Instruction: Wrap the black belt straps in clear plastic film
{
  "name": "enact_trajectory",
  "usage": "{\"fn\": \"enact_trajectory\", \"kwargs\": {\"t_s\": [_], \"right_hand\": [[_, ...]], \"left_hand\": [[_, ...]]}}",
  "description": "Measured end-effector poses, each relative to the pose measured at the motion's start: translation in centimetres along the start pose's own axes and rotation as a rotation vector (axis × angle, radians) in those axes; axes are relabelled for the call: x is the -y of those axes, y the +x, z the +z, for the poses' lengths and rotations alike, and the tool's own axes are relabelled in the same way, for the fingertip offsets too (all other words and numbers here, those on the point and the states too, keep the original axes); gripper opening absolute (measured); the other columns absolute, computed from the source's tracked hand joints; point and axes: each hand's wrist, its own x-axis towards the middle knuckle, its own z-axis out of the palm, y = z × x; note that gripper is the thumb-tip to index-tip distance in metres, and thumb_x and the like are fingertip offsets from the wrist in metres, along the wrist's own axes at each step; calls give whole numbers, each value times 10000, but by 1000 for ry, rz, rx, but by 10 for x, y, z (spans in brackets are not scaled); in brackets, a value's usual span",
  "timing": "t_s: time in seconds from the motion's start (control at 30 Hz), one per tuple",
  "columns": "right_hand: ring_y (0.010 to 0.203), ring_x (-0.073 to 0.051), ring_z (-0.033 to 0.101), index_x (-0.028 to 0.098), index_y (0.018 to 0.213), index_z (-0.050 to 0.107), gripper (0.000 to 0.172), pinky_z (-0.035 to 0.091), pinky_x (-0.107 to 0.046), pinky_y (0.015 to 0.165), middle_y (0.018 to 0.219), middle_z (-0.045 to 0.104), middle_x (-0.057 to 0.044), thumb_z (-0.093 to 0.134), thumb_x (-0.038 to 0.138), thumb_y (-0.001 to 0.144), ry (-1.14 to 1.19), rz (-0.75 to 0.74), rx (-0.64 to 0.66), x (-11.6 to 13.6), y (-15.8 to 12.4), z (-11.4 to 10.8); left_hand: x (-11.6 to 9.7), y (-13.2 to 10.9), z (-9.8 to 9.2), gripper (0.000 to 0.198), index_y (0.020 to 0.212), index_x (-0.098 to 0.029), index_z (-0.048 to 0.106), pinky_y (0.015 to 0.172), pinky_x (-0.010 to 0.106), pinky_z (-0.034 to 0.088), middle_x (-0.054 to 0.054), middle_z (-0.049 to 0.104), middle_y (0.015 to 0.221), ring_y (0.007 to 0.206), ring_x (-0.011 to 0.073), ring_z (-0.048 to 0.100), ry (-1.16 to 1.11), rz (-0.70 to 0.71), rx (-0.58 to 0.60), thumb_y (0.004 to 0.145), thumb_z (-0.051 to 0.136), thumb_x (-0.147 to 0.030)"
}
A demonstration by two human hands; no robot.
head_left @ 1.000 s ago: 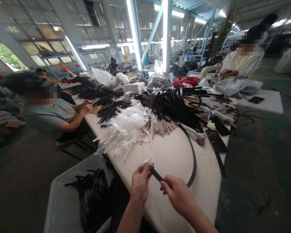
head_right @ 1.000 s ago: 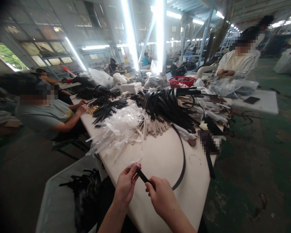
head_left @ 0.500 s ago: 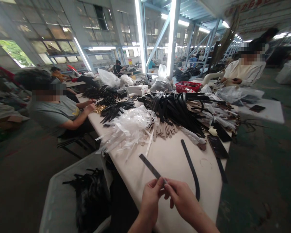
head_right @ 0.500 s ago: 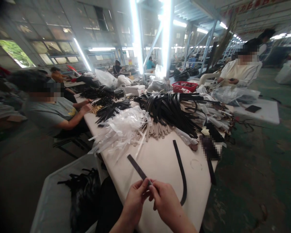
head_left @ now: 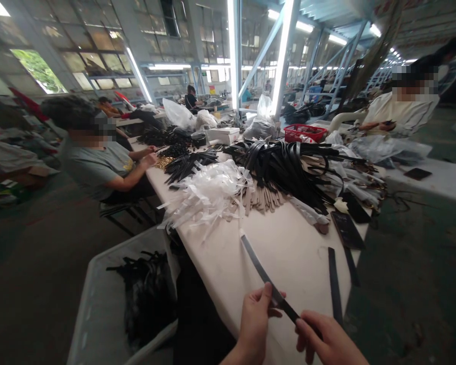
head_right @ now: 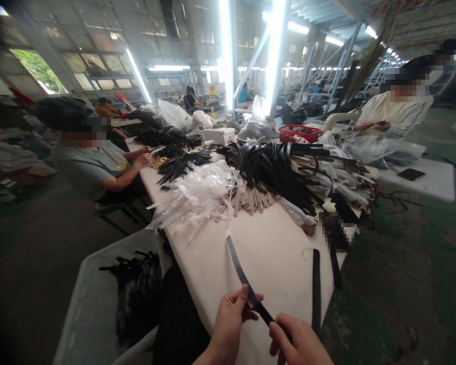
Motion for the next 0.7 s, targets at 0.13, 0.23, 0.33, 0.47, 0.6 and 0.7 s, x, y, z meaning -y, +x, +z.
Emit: {"fn": "enact_trajectory", "kwargs": {"t_s": [0.13, 0.23, 0.33, 0.47, 0.6, 0.7], "right_hand": [[470, -161, 640, 166, 810, 607, 616, 431, -219, 429, 666, 712, -76, 360, 719, 921, 64, 65, -31, -14, -4, 2], [499, -163, 655, 172, 810, 603, 607, 462, -229, 463, 715, 717, -75, 376, 725, 913, 143, 56, -45, -16, -8, 3], [618, -177, 694, 180, 804, 625, 552, 509, -241, 596, 754, 735, -81, 424, 680, 926, 45, 15, -13, -20, -17, -4], [514, -171, 647, 189, 779, 624, 646, 448, -234, 479, 653, 708, -70, 346, 759, 901, -13, 69, -22, -21, -19, -12], [534, -179, 652, 195, 823, 642, 640, 475, -248, 516, 694, 713, -64, 345, 757, 902, 18, 45, -34, -19, -16, -20], [701, -225, 686, 217, 787, 685, 604, 518, -271, 657, 749, 728, -83, 446, 768, 851, -79, 34, -32, -29, -20, -34]], "left_hand": [[17, -1, 5, 731, 510, -154, 589, 457, 259, 271, 40, 528, 440, 419, 116, 423, 180, 21, 80, 734, 517, -846], [29, -4, 9, 740, 466, -186, 490, 459, 271, 220, -3, 426, 385, 388, 98, 355, 169, -7, 172, 734, 465, -876], [28, -2, 9, 736, 468, -198, 448, 460, 283, 175, -18, 398, 382, 384, 83, 299, 174, 20, 111, 735, 448, -883], [25, 0, 12, 756, 462, -202, 441, 461, 293, 151, -23, 380, 380, 387, 79, 265, 198, 5, 65, 701, 424, -918], [26, 1, 20, 763, 429, -207, 434, 455, 296, 149, -15, 373, 364, 368, 82, 272, 218, -15, 188, 688, 431, -925], [23, 6, 23, 774, 421, -219, 400, 454, 296, 143, -13, 364, 355, 357, 83, 259, 205, 29, 121, 693, 367, -942]]}}
